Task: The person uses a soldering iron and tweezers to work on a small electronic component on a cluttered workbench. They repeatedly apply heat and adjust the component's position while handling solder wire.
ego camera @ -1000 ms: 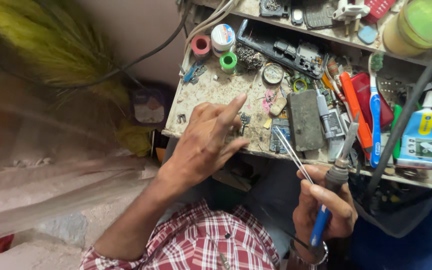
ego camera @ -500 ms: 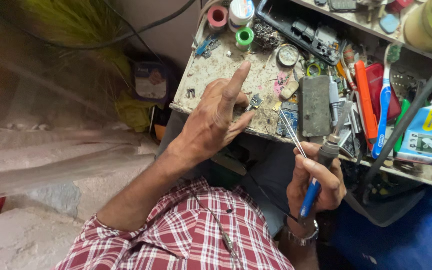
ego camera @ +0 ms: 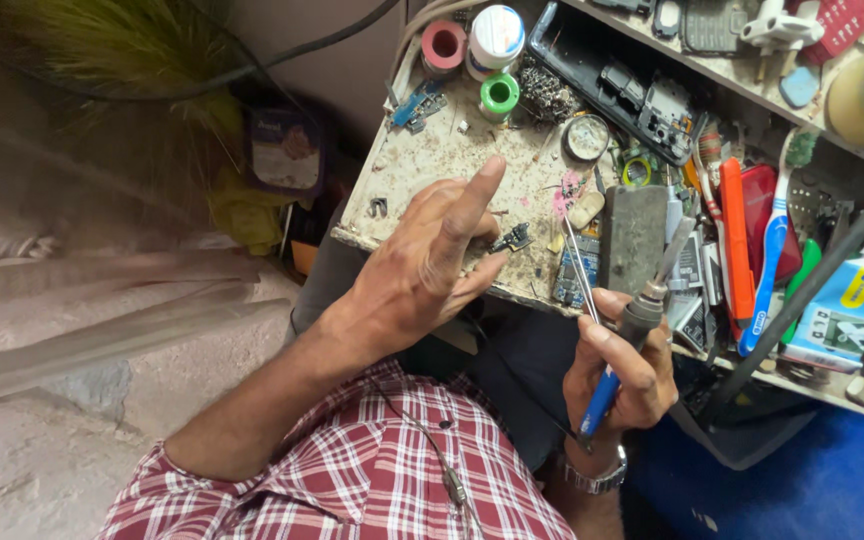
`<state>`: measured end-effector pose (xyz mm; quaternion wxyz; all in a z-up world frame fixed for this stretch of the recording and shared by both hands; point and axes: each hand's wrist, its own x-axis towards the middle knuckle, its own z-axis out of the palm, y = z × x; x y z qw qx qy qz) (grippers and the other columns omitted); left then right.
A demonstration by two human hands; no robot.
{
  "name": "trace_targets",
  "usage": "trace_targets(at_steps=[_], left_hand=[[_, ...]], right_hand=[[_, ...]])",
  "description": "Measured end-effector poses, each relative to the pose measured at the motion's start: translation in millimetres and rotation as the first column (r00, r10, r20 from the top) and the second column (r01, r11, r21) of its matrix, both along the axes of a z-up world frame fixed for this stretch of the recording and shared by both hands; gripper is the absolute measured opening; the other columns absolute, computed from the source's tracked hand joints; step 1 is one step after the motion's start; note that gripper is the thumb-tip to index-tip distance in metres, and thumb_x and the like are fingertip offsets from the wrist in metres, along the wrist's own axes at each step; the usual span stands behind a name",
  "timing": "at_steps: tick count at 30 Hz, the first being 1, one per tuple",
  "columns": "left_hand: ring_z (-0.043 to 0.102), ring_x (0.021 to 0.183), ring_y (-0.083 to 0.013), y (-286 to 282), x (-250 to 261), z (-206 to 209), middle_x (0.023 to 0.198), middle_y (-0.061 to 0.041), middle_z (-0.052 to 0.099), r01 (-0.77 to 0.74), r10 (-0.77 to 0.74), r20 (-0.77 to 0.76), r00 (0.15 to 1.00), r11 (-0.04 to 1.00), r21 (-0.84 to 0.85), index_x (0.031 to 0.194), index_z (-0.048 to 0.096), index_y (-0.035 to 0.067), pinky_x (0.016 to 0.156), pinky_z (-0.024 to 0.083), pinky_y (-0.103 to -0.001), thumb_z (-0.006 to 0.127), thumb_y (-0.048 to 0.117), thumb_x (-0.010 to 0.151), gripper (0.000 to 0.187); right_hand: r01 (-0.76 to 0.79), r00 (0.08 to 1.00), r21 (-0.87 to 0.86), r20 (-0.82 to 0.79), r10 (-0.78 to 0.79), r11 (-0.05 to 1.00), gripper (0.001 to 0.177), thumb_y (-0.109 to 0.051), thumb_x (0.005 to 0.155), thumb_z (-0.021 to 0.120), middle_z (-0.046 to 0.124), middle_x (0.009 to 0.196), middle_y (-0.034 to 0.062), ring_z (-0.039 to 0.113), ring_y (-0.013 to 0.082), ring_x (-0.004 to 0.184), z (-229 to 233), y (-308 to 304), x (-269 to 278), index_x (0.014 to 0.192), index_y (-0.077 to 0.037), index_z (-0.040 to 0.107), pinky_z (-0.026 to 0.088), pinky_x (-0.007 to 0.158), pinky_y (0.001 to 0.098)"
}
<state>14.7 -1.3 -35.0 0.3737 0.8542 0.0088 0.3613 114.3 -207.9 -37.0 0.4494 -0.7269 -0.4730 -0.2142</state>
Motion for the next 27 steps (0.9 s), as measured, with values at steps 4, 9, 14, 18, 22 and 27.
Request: trace_targets(at_steps=[4,9,14,18,22,27], left_hand=[[0.063,0.112,-0.0282,2.6,-0.4,2.6,0.104,-0.007,0.065,0.029,-0.029,-0.049,0.998,1.0,-0.001,0.164,0.01,0.007,0.118,0.047,-0.047,0.081,0.006,0.094,0.1],[0.065,0.106,-0.0225,0.1,-0.3,0.8,0.101,-0.005,0.066,0.034,-0.035,-0.091,0.995,0.999,-0.015,0.165,0.008,0.008,0.125,0.044,-0.051,0.079,0.005,0.098,0.098],[0.066,0.106,-0.0213,-1.4,-0.1,-4.3,0.102,-0.005,0.066,0.021,-0.022,-0.077,0.997,1.0,-0.014,0.166,0.003,0.01,0.127,0.042,-0.052,0.078,0.005,0.098,0.101],[0.067,0.106,-0.0211,-1.9,0.3,-7.6,0.101,-0.004,0.067,0.017,-0.018,-0.073,0.997,1.0,-0.016,0.166,0.001,0.013,0.129,0.04,-0.053,0.078,0.006,0.098,0.103],[0.068,0.106,-0.0217,-1.1,1.2,-9.3,0.102,-0.006,0.068,0.02,-0.021,-0.066,0.998,1.0,-0.021,0.166,0.002,0.013,0.128,0.039,-0.054,0.078,0.006,0.097,0.103],[0.068,0.107,-0.0226,-1.2,1.0,-9.0,0.103,-0.006,0.069,0.019,-0.02,-0.058,0.998,1.0,-0.018,0.165,0.003,0.013,0.128,0.038,-0.054,0.078,0.005,0.097,0.101]], right_hand=[[-0.018,0.999,-0.032,0.043,0.019,0.999,0.018,-0.003,0.103,0.074,0.072,0.108,0.0135,0.074,0.0329,0.1,2.2,2.5,4.9,0.111,-0.01,0.059,0.059,0.086,0.0399],[-0.008,0.999,-0.072,0.051,0.012,0.997,0.017,-0.003,0.101,0.074,0.072,0.108,0.0138,0.073,0.0333,0.101,2.5,3.8,7.0,0.108,-0.01,0.061,0.059,0.084,0.0378],[-0.042,0.998,-0.074,0.041,0.045,0.996,0.015,-0.002,0.097,0.075,0.073,0.109,0.0125,0.073,0.0323,0.102,2.1,5.9,10.8,0.105,-0.01,0.064,0.06,0.091,0.041],[-0.053,0.997,-0.144,0.051,0.06,0.988,0.023,0.0,0.095,0.08,0.073,0.113,0.0126,0.071,0.0317,0.107,6.2,5.2,8.7,0.106,-0.012,0.065,0.059,0.095,0.0421],[-0.042,0.995,-0.27,0.074,0.064,0.962,0.03,0.004,0.087,0.08,0.073,0.114,0.0129,0.069,0.0342,0.11,14.9,2.6,6.2,0.107,-0.015,0.068,0.057,0.096,0.044],[-0.007,0.992,-0.358,0.112,0.05,0.934,0.032,0.0,0.084,0.084,0.071,0.118,0.0142,0.064,0.038,0.114,18.4,2.2,7.8,0.109,-0.012,0.067,0.053,0.098,0.0455]])
